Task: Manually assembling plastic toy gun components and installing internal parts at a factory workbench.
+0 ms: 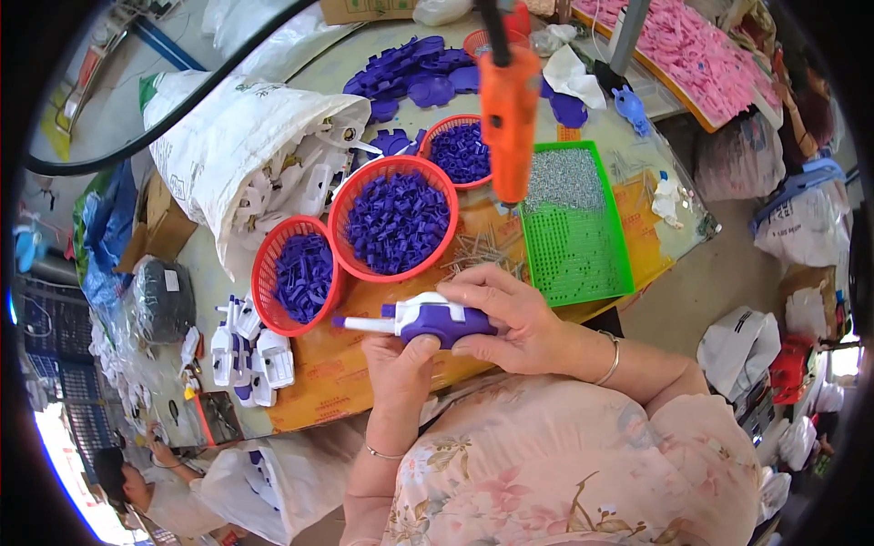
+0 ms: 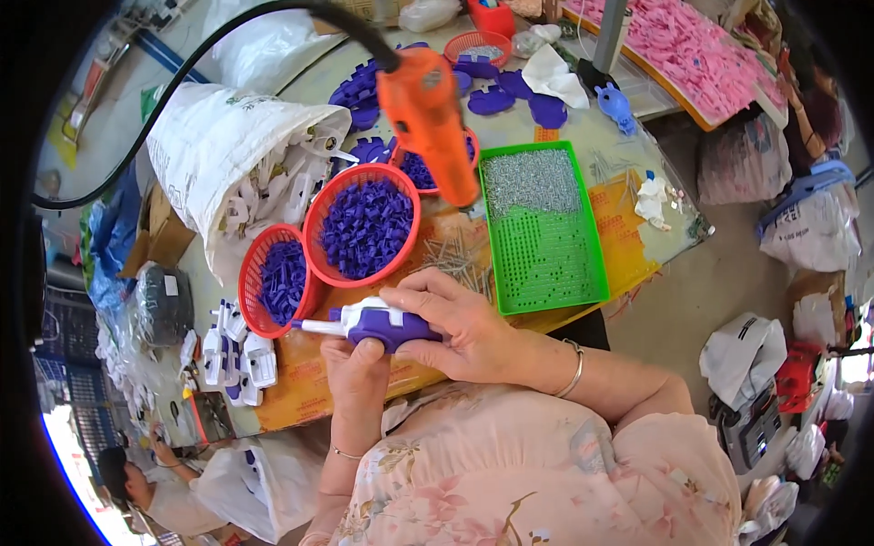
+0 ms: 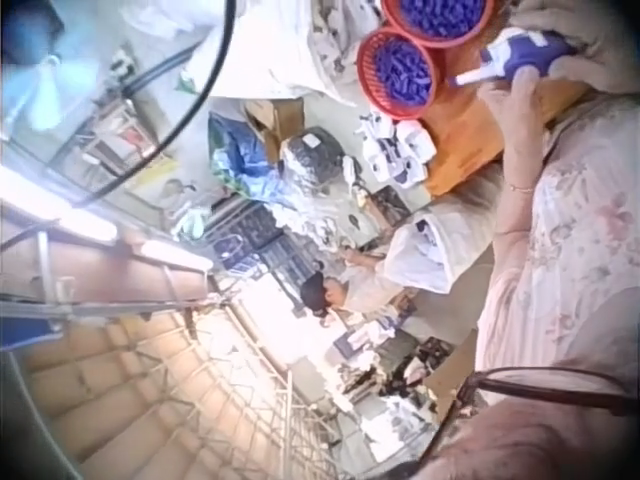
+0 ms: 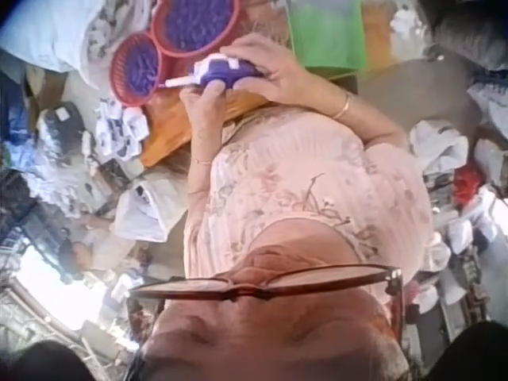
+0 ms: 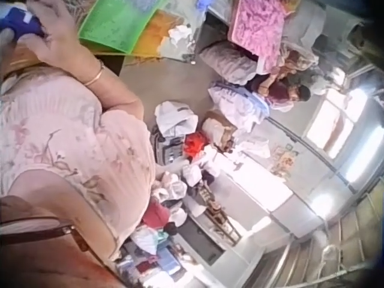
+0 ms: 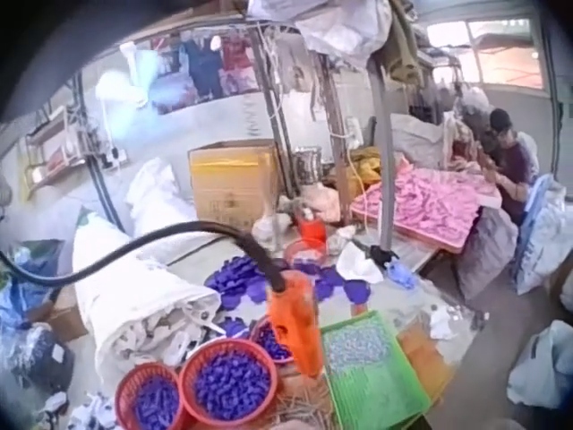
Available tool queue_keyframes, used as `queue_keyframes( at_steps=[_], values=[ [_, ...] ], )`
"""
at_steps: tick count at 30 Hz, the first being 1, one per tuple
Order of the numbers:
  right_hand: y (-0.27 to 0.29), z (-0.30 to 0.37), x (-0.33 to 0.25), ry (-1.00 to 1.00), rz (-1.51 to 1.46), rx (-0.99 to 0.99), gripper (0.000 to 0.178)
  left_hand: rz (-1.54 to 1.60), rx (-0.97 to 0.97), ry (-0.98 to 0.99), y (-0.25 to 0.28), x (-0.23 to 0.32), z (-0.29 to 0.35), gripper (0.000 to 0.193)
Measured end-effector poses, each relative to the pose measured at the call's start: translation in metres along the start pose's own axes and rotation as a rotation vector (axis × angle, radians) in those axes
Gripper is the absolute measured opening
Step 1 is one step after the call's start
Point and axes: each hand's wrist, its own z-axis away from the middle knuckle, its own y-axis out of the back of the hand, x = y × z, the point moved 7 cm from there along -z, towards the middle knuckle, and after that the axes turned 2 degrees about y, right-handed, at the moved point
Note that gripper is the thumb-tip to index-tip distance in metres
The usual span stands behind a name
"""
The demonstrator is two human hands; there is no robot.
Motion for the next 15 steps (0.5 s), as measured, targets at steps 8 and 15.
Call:
queue_keyframes(
  at_steps=[8,15],
  values=[
    [-0.008,0.0,0.003,-0.099,-0.282,-0.035,0.054,-0.131,-0.089,-0.194,-0.004,0.017,0.003,0.054],
    [0.005,-0.001,-0.005,0.003,-0.14,0.006,0.048,-0.255,-0.105,-0.245,-0.007,0.018,0.0,0.06]
  ],
)
